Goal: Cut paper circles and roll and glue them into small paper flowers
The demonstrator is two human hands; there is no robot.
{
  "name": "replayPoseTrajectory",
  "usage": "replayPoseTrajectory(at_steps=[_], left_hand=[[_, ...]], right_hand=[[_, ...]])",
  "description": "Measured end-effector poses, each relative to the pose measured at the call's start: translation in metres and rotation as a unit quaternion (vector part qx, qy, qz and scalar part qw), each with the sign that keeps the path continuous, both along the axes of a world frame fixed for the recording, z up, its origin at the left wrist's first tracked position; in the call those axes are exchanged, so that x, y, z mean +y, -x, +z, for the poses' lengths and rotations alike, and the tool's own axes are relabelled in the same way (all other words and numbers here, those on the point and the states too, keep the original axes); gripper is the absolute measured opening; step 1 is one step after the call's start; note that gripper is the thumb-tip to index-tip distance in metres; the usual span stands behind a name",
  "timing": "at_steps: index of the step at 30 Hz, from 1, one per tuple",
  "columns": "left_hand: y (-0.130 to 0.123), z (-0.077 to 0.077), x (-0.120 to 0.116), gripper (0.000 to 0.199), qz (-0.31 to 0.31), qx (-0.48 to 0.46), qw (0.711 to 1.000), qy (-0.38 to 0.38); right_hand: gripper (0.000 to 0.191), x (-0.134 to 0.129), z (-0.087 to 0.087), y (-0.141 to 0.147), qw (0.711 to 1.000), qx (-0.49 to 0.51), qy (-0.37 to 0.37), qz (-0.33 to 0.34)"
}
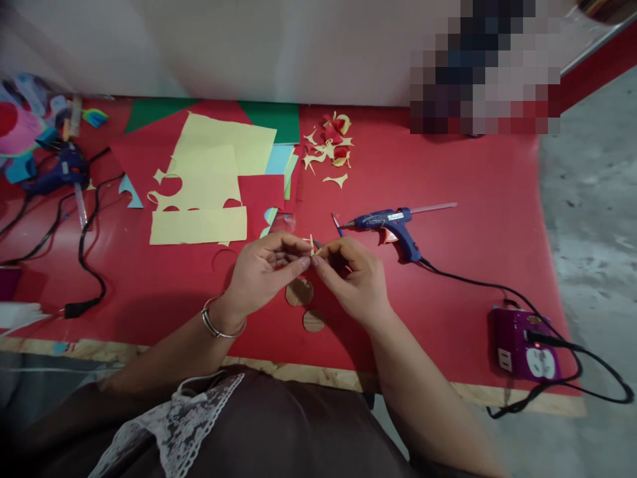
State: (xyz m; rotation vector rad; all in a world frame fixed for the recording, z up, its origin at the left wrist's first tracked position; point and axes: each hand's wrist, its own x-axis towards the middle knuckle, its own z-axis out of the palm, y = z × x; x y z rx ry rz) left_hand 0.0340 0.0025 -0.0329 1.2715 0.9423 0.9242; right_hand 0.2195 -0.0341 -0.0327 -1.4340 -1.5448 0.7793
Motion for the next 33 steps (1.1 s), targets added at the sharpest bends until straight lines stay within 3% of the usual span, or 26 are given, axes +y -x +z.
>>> replayPoseTrajectory(at_steps=[9, 12, 21, 33], left_hand=[[0.0003, -0.0059, 0.0051, 0.031, 0.022, -0.063, 0.995, 0.079], [-0.0001, -0.0061, 0.0057, 0.035, 0.03, -0.051, 0.996, 0.07], [0.0013, -0.0034, 0.0057, 0.021, -0.013, -0.043, 0.998, 0.043], [0.0047, 0.0022, 0.0065, 0.029, -0.038, -0.021, 0.998, 0.044]], right_hand=[[0.01, 0.0014, 0.0025, 0.0024, 0.997, -0.04, -0.049, 0.033], [0.01, 0.0026, 0.0016, 0.0023, 0.997, -0.042, -0.05, 0.045], [0.011, 0.002, -0.0005, 0.0013, 0.998, -0.044, -0.03, 0.038], [0.013, 0.0027, 0.0009, 0.0, 0.999, -0.028, -0.016, 0.021]])
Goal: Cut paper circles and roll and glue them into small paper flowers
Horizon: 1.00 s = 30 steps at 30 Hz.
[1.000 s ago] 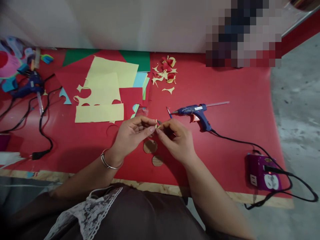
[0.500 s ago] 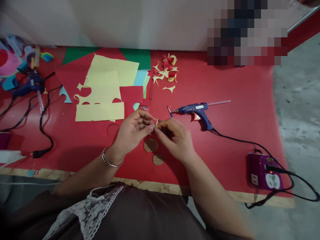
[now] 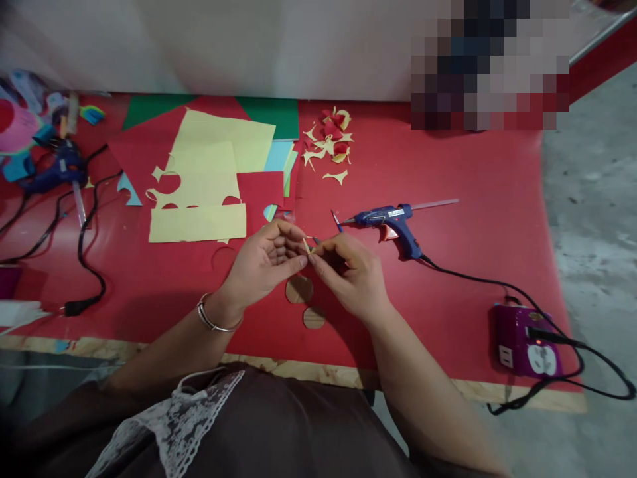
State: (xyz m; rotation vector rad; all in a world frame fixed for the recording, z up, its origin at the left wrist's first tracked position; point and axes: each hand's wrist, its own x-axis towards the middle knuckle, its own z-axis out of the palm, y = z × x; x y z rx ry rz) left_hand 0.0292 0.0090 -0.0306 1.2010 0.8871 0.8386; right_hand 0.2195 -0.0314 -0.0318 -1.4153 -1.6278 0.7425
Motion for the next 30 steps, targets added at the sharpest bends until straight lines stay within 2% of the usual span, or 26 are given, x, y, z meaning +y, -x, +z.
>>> replayPoseTrajectory(at_steps=[4, 9, 14, 24, 30], left_hand=[[-0.001, 0.0, 0.002, 0.022, -0.005, -0.032, 0.999, 0.031], [-0.003, -0.003, 0.001, 0.028, -0.007, -0.068, 0.994, 0.089], [-0.006, -0.006, -0.001, 0.033, 0.021, -0.072, 0.989, 0.128], [-0.006, -0.012, 0.001, 0.033, 0.071, -0.092, 0.986, 0.116], [-0.005, -0.008, -0.001, 0.023, 0.039, -0.052, 0.996, 0.06]], right_hand=[[0.011, 0.0, 0.001, 0.001, 1.0, 0.009, 0.0, 0.006], [0.009, 0.0, 0.002, 0.001, 1.0, 0.016, -0.014, 0.019], [0.01, 0.0, 0.0, 0.001, 0.999, 0.012, -0.025, 0.019], [0.008, 0.0, 0.001, 0.002, 0.998, 0.004, -0.036, 0.045], [0.01, 0.0, 0.0, 0.0, 0.999, -0.009, -0.022, 0.028]])
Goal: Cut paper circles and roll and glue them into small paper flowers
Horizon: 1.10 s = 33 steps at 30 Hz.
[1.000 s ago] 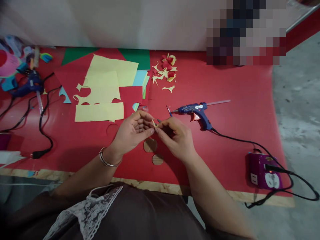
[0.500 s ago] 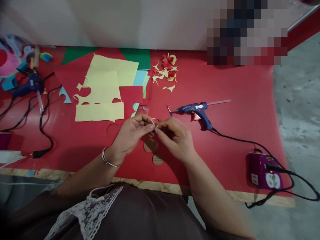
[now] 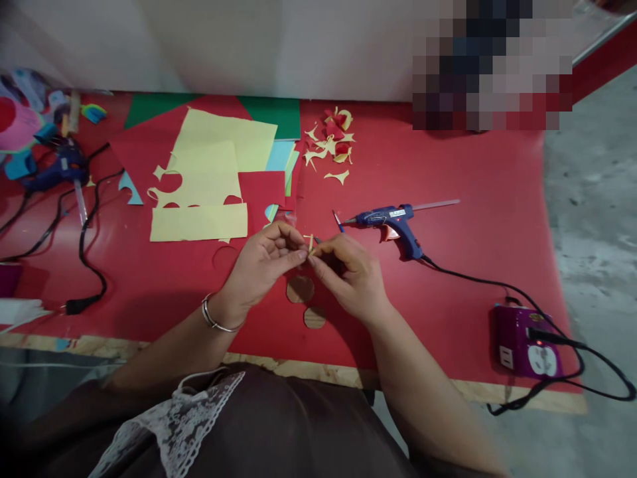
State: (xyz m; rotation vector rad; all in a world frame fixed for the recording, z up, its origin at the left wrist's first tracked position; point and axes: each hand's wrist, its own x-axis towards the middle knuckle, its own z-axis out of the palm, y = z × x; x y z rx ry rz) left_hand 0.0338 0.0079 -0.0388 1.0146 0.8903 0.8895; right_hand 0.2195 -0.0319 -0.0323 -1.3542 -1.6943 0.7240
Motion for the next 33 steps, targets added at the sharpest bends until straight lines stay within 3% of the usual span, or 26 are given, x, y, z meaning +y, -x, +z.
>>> replayPoseTrajectory(at_steps=[9, 15, 24, 33], left_hand=[[0.002, 0.006, -0.004, 0.02, -0.02, 0.084, 0.993, -0.086], [0.004, 0.015, -0.005, 0.006, -0.035, 0.135, 0.972, -0.191], [0.003, 0.006, 0.0, 0.004, -0.045, 0.093, 0.984, -0.148], [0.001, 0.007, -0.001, 0.005, -0.02, 0.093, 0.974, -0.206]], right_hand=[[0.01, -0.001, 0.0, -0.002, 1.0, 0.013, 0.008, -0.009], [0.009, -0.002, -0.001, -0.004, 0.999, 0.033, 0.025, -0.004], [0.01, -0.004, 0.0, -0.005, 0.997, 0.057, 0.042, -0.005], [0.01, -0.003, 0.0, -0.004, 0.995, 0.084, 0.054, -0.001]])
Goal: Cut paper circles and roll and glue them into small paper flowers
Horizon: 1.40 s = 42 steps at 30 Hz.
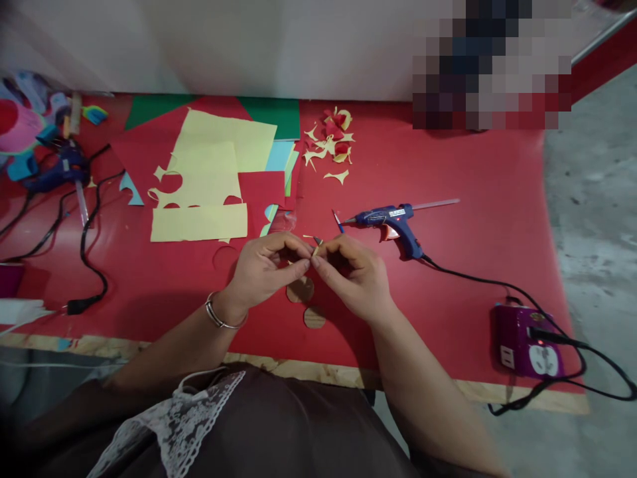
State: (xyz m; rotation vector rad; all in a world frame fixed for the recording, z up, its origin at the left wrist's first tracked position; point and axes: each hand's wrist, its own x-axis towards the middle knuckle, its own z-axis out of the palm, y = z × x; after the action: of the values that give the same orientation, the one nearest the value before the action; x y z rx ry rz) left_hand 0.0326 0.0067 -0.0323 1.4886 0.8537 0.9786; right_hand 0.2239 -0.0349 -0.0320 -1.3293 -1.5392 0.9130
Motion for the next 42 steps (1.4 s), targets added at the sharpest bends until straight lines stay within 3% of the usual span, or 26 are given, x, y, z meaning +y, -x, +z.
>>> replayPoseTrajectory(at_steps=[6, 12, 33, 42], left_hand=[[-0.0013, -0.0005, -0.002, 0.008, 0.026, 0.017, 0.999, -0.016], [-0.0007, 0.0003, -0.0035, 0.001, 0.033, 0.041, 0.998, 0.041], [0.0, -0.0013, 0.0015, 0.013, 0.012, 0.021, 0.993, 0.119], [0.0018, 0.0032, 0.0009, 0.011, -0.012, 0.027, 0.994, 0.104]], right_hand=[[0.012, 0.0018, -0.0026, 0.0009, 1.0, 0.008, 0.007, -0.01], [0.013, 0.0026, -0.0044, 0.0004, 1.0, -0.002, 0.013, -0.018], [0.015, 0.0048, -0.0038, 0.0025, 0.998, -0.045, -0.004, -0.032], [0.018, 0.0058, -0.0023, 0.0013, 0.999, -0.033, 0.014, -0.029]])
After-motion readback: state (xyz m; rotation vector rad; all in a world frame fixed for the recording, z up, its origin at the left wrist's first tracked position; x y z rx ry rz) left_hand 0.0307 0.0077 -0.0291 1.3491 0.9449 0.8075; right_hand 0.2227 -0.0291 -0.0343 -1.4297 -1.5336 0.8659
